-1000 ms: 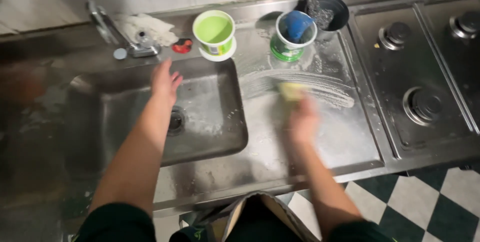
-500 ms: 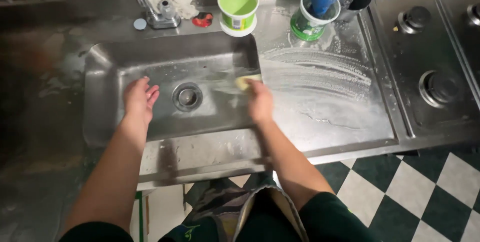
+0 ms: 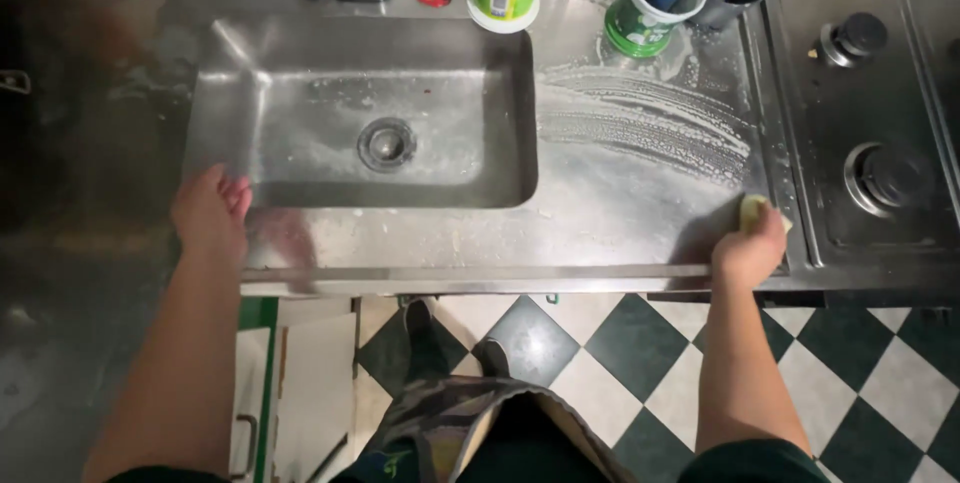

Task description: The person scrubs a stainless steel sink and adjacent countertop with a sponge, then moves to scrub the gas stovetop. They repeatedly wipe the surfaces with soapy water, covering the sink basin, drain area, and stovetop burners.

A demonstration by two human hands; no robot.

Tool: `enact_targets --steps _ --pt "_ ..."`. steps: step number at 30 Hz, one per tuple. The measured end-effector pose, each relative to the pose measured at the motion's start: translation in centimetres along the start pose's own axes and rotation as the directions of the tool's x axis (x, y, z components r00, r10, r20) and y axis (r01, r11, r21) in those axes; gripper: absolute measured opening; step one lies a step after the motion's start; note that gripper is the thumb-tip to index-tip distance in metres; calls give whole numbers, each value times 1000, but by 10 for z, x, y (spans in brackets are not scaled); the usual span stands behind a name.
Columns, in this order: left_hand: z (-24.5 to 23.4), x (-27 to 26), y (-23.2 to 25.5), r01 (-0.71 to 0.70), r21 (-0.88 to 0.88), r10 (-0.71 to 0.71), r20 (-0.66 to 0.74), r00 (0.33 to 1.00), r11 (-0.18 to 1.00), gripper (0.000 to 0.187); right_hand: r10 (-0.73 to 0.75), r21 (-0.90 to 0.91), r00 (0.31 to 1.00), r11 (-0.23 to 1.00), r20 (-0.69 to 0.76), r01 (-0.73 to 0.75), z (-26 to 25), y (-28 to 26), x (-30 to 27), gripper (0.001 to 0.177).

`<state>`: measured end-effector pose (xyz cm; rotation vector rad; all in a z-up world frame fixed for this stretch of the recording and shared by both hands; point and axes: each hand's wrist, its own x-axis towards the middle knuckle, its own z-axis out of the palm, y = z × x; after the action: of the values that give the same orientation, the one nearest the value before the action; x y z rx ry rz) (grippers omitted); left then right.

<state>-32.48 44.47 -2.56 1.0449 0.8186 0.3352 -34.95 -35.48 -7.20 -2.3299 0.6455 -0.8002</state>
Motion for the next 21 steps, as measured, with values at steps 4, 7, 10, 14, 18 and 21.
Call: enact_targets --steps 4,7,10,14,18,21 --pt "-19 -22 -3 -102 -86 105 29 994 991 9 -180 -430 969 871 168 236 5 -31 -15 67" --pt "-28 -33 -14 -97 -69 97 -6 995 993 8 -77 -215 956 966 284 142 46 -66 -40 59" --pt "-22 -42 3 -80 -85 84 46 995 993 11 -329 -36 897 934 294 355 120 -130 -70 48" --pt "-9 -71 30 -40 28 41 -37 998 999 15 -393 301 830 909 396 287 144 -249 -132 50" --pt "-29 -43 42 -51 74 54 -46 997 996 22 -426 624 862 761 276 176 185 -253 -151 47" --pt "-60 -25 45 -74 24 74 10 997 997 25 -256 175 878 964 405 201 111 -215 -88 67"
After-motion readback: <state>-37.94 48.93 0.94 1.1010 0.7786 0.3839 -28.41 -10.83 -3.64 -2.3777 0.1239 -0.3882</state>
